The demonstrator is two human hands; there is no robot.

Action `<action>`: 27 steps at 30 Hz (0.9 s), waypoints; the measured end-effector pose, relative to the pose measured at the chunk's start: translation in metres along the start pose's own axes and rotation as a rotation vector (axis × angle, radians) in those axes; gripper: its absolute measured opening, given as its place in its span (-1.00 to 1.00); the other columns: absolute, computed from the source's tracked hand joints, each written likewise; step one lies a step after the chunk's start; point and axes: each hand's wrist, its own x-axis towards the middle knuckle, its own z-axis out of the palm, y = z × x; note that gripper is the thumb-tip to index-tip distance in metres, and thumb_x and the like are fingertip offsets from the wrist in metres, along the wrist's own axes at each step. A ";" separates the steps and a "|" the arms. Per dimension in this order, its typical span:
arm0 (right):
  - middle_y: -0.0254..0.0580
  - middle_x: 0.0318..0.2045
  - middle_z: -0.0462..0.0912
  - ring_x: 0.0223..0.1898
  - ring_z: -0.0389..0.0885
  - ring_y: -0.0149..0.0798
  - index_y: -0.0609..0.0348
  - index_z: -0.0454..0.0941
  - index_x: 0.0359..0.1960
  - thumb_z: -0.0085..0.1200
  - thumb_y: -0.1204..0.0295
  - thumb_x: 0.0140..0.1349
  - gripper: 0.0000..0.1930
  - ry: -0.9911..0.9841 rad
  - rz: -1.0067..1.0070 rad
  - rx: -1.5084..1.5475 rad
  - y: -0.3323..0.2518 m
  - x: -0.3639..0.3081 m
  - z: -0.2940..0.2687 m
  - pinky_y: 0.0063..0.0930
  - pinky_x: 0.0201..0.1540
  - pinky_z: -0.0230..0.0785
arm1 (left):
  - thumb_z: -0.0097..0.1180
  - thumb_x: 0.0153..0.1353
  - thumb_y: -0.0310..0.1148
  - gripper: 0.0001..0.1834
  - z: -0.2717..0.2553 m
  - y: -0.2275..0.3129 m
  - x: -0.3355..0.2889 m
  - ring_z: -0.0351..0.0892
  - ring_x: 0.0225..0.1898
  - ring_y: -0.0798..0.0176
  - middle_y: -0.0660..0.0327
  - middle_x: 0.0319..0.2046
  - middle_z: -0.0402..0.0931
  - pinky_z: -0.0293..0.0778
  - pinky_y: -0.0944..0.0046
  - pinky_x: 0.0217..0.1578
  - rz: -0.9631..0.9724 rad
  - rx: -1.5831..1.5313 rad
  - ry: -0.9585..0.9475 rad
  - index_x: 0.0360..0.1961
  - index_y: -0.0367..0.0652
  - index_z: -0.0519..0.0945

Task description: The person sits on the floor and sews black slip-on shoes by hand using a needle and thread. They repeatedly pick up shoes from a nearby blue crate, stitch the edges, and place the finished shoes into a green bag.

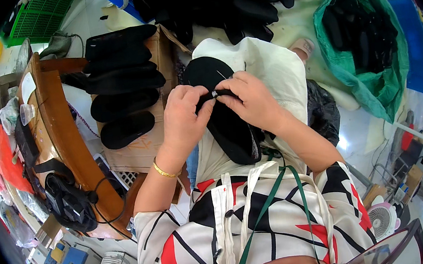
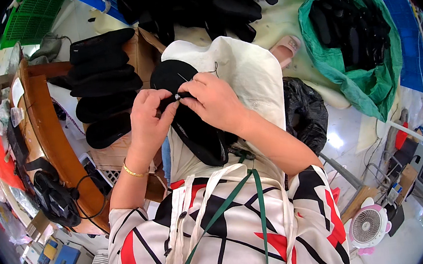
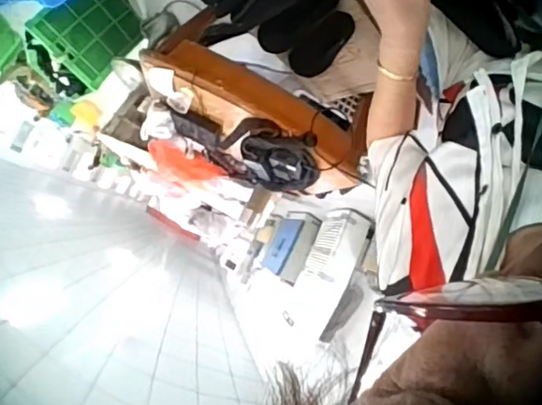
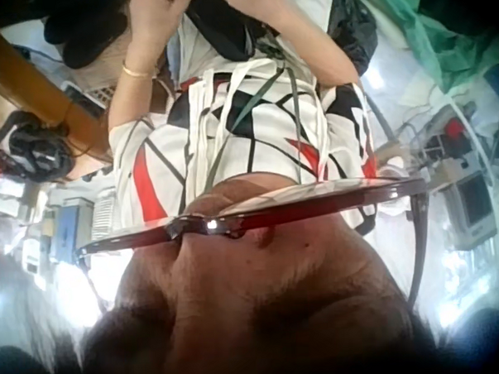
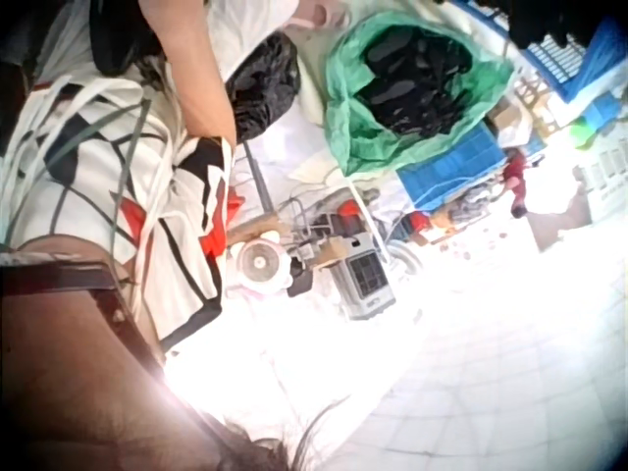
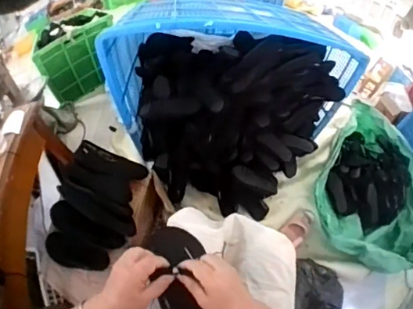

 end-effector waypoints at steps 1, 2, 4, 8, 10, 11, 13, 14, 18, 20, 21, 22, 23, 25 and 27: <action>-0.14 -0.41 0.49 -0.33 0.51 -0.03 0.16 0.58 -0.23 0.27 0.50 0.07 -0.78 0.015 0.001 -0.023 0.000 -0.002 0.001 -0.22 -0.28 0.41 | 0.31 0.02 -0.52 -0.75 0.002 -0.002 0.000 0.50 -0.29 0.03 0.11 -0.33 0.50 0.45 0.16 -0.27 0.042 0.019 0.012 -0.23 -0.19 0.60; -0.14 -0.41 0.49 -0.34 0.51 -0.03 0.15 0.58 -0.23 0.27 0.51 0.06 -0.78 0.027 -0.007 -0.033 -0.001 -0.002 0.002 -0.22 -0.29 0.41 | 0.31 0.02 -0.54 -0.77 0.002 -0.005 0.000 0.50 -0.32 0.07 0.12 -0.33 0.51 0.45 0.21 -0.30 0.083 0.042 0.026 -0.24 -0.19 0.61; -0.15 -0.42 0.48 -0.35 0.51 -0.04 0.14 0.58 -0.24 0.28 0.52 0.04 -0.78 0.052 -0.022 -0.052 -0.002 -0.003 0.002 -0.24 -0.31 0.40 | 0.31 0.02 -0.55 -0.78 0.004 -0.008 -0.001 0.51 -0.34 0.10 0.13 -0.34 0.52 0.44 0.24 -0.31 0.132 0.043 0.048 -0.26 -0.20 0.61; -0.11 -0.41 0.51 -0.35 0.53 -0.02 0.18 0.58 -0.23 0.25 0.45 0.10 -0.79 -0.021 0.054 -0.046 -0.003 -0.001 0.001 -0.21 -0.31 0.40 | 0.30 0.02 -0.56 -0.79 0.007 -0.015 -0.002 0.51 -0.32 0.08 0.13 -0.35 0.53 0.43 0.21 -0.31 0.176 -0.023 0.065 -0.27 -0.21 0.61; -0.07 -0.42 0.53 -0.34 0.54 0.01 0.21 0.58 -0.21 0.23 0.39 0.14 -0.78 -0.115 0.181 0.002 -0.003 0.002 -0.003 -0.19 -0.30 0.40 | 0.31 0.02 -0.55 -0.79 0.008 -0.016 -0.003 0.51 -0.33 0.10 0.14 -0.37 0.52 0.42 0.23 -0.34 0.178 -0.041 0.061 -0.28 -0.21 0.61; -0.05 -0.42 0.53 -0.34 0.55 0.02 0.22 0.58 -0.22 0.22 0.35 0.16 -0.77 -0.142 0.216 0.021 -0.004 0.005 -0.005 -0.18 -0.29 0.40 | 0.31 0.02 -0.55 -0.79 0.007 -0.016 -0.003 0.50 -0.35 0.12 0.15 -0.38 0.52 0.42 0.24 -0.36 0.169 -0.046 0.056 -0.28 -0.21 0.61; 0.00 -0.43 0.55 -0.33 0.55 0.05 0.23 0.58 -0.22 0.20 0.29 0.19 -0.74 -0.197 0.285 0.060 -0.004 0.009 -0.008 -0.16 -0.28 0.40 | 0.31 0.02 -0.53 -0.81 0.007 -0.016 -0.003 0.50 -0.36 0.11 0.14 -0.39 0.51 0.43 0.22 -0.37 0.131 -0.063 0.044 -0.29 -0.21 0.61; 0.00 -0.43 0.55 -0.34 0.56 0.06 0.23 0.58 -0.25 0.20 0.28 0.19 -0.74 -0.167 0.267 0.054 -0.004 0.008 -0.008 -0.16 -0.29 0.40 | 0.32 0.03 -0.51 -0.82 0.007 -0.014 -0.003 0.51 -0.36 0.08 0.14 -0.40 0.51 0.44 0.19 -0.36 0.104 -0.074 0.039 -0.31 -0.21 0.61; -0.01 -0.46 0.56 -0.37 0.57 0.08 0.23 0.55 -0.39 0.20 0.26 0.18 -0.74 -0.265 0.274 -0.090 -0.013 0.005 -0.014 -0.14 -0.32 0.40 | 0.30 0.08 -0.47 -0.86 0.007 -0.015 -0.003 0.51 -0.41 0.09 0.14 -0.40 0.50 0.44 0.19 -0.42 -0.064 -0.146 -0.003 -0.33 -0.20 0.60; -0.05 -0.50 0.54 -0.44 0.55 0.06 0.24 0.50 -0.47 0.22 0.29 0.16 -0.73 -0.298 0.249 -0.146 -0.015 0.000 -0.018 -0.15 -0.38 0.37 | 0.29 0.10 -0.46 -0.86 0.004 -0.008 0.003 0.51 -0.42 0.12 0.15 -0.40 0.50 0.44 0.22 -0.43 -0.116 -0.162 0.034 -0.31 -0.19 0.61; -0.08 -0.54 0.52 -0.49 0.53 0.04 0.25 0.47 -0.51 0.24 0.31 0.14 -0.72 -0.253 0.202 -0.136 -0.012 -0.006 -0.017 -0.17 -0.42 0.35 | 0.28 0.11 -0.45 -0.86 0.004 -0.004 0.006 0.51 -0.43 0.13 0.16 -0.40 0.50 0.44 0.23 -0.44 -0.138 -0.170 0.051 -0.30 -0.18 0.62; -0.11 -0.57 0.50 -0.53 0.51 0.02 0.26 0.44 -0.55 0.26 0.33 0.13 -0.70 -0.208 0.156 -0.127 -0.011 -0.010 -0.017 -0.18 -0.46 0.33 | 0.29 0.10 -0.45 -0.85 0.005 -0.001 0.007 0.51 -0.42 0.13 0.16 -0.38 0.50 0.45 0.23 -0.43 -0.062 -0.108 0.101 -0.28 -0.16 0.62; -0.12 -0.58 0.48 -0.53 0.51 0.00 0.25 0.44 -0.57 0.26 0.34 0.11 -0.72 -0.184 0.133 -0.230 -0.014 -0.013 -0.020 -0.19 -0.47 0.34 | 0.29 0.09 -0.45 -0.83 0.007 -0.001 0.007 0.51 -0.41 0.12 0.16 -0.36 0.50 0.47 0.23 -0.42 0.010 -0.044 0.154 -0.26 -0.15 0.63; -0.15 -0.61 0.45 -0.53 0.52 -0.03 0.23 0.44 -0.59 0.26 0.37 0.08 -0.73 -0.134 0.087 -0.436 -0.021 -0.017 -0.027 -0.19 -0.48 0.35 | 0.29 0.08 -0.45 -0.79 0.011 -0.006 0.005 0.52 -0.38 0.11 0.17 -0.32 0.51 0.49 0.22 -0.39 0.155 0.092 0.199 -0.22 -0.13 0.63; -0.21 -0.58 0.49 -0.49 0.56 -0.07 0.19 0.46 -0.57 0.24 0.39 0.07 -0.78 0.046 0.008 -0.626 -0.016 -0.011 -0.034 -0.24 -0.47 0.38 | 0.30 0.07 -0.44 -0.75 0.014 -0.010 0.004 0.54 -0.33 0.10 0.17 -0.26 0.51 0.51 0.20 -0.35 0.302 0.234 0.184 -0.18 -0.11 0.63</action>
